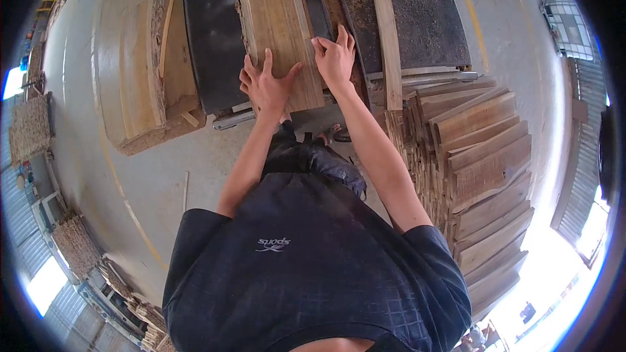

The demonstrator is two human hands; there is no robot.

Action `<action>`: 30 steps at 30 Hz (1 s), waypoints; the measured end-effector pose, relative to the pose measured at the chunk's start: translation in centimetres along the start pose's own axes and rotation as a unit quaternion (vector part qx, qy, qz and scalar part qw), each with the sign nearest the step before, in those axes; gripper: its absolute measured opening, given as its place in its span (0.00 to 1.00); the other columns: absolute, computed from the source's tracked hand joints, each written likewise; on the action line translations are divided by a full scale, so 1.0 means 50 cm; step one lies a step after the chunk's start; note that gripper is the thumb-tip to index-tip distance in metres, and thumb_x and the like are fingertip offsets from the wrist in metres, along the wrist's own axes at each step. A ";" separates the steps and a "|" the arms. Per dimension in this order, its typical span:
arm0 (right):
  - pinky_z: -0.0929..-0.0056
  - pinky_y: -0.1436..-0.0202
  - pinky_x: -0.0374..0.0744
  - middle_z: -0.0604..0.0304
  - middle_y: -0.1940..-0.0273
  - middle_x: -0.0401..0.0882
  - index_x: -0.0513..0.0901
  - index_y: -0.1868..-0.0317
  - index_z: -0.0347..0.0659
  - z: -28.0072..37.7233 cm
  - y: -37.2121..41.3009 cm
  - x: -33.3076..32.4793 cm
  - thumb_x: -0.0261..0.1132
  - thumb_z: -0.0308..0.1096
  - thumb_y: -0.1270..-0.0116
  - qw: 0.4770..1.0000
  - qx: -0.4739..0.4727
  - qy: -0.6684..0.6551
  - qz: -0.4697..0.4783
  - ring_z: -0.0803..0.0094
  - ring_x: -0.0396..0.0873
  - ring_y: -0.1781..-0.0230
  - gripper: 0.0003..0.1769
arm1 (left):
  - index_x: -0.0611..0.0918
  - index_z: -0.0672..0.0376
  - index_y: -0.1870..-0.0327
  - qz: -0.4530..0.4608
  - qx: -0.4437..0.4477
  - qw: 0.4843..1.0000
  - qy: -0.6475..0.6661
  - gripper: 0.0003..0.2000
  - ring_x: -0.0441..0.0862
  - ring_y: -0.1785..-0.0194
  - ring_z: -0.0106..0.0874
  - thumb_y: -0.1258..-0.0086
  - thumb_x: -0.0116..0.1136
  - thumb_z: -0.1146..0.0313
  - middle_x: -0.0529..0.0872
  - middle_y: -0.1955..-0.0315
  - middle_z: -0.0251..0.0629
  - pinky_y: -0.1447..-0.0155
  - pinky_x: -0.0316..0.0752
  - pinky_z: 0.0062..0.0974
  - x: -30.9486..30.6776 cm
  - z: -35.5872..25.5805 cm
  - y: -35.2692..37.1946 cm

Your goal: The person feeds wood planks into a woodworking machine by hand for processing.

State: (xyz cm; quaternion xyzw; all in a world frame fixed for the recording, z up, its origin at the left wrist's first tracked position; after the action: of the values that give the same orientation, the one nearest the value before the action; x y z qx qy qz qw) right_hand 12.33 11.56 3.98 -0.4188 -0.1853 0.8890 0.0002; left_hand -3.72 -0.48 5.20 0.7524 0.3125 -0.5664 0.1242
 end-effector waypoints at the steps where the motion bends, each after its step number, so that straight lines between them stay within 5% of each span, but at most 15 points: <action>1: 0.42 0.30 0.74 0.42 0.27 0.70 0.95 0.55 0.49 0.000 0.001 0.001 0.71 0.45 0.27 1.000 -0.002 0.002 0.004 0.38 0.68 0.28 0.12 | 0.82 0.43 0.29 0.004 0.000 1.000 -0.001 0.45 0.62 0.26 0.61 0.46 0.73 0.26 0.65 0.24 0.54 0.29 0.63 0.63 0.001 0.000 0.001; 11: 0.45 0.26 0.71 0.44 0.24 0.67 0.94 0.49 0.53 -0.004 0.001 0.012 0.68 0.50 0.26 0.999 0.007 0.027 0.034 0.40 0.63 0.24 0.16 | 0.82 0.43 0.29 -0.003 -0.011 1.000 0.004 0.44 0.62 0.26 0.61 0.46 0.74 0.28 0.64 0.24 0.53 0.30 0.64 0.64 -0.001 -0.009 0.003; 30: 0.42 0.28 0.72 0.44 0.27 0.71 0.96 0.54 0.52 0.009 -0.001 -0.001 0.71 0.44 0.29 0.999 0.004 0.033 0.020 0.38 0.67 0.27 0.11 | 0.85 0.46 0.32 -0.008 -0.013 1.000 0.008 0.44 0.63 0.27 0.58 0.48 0.73 0.28 0.65 0.22 0.50 0.31 0.63 0.59 -0.006 -0.010 -0.001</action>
State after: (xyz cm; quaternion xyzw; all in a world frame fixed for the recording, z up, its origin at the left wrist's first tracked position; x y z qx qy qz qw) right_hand 12.03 11.47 4.28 -0.4513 -0.1737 0.8753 -0.0098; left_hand -3.41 -0.25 5.66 0.7524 0.3268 -0.5577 0.1265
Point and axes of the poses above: each hand's wrist, its own y-axis away from the middle knuckle, its own x-axis out of the palm, z = x × y, the point moved 7 cm from there along -y, towards the middle knuckle
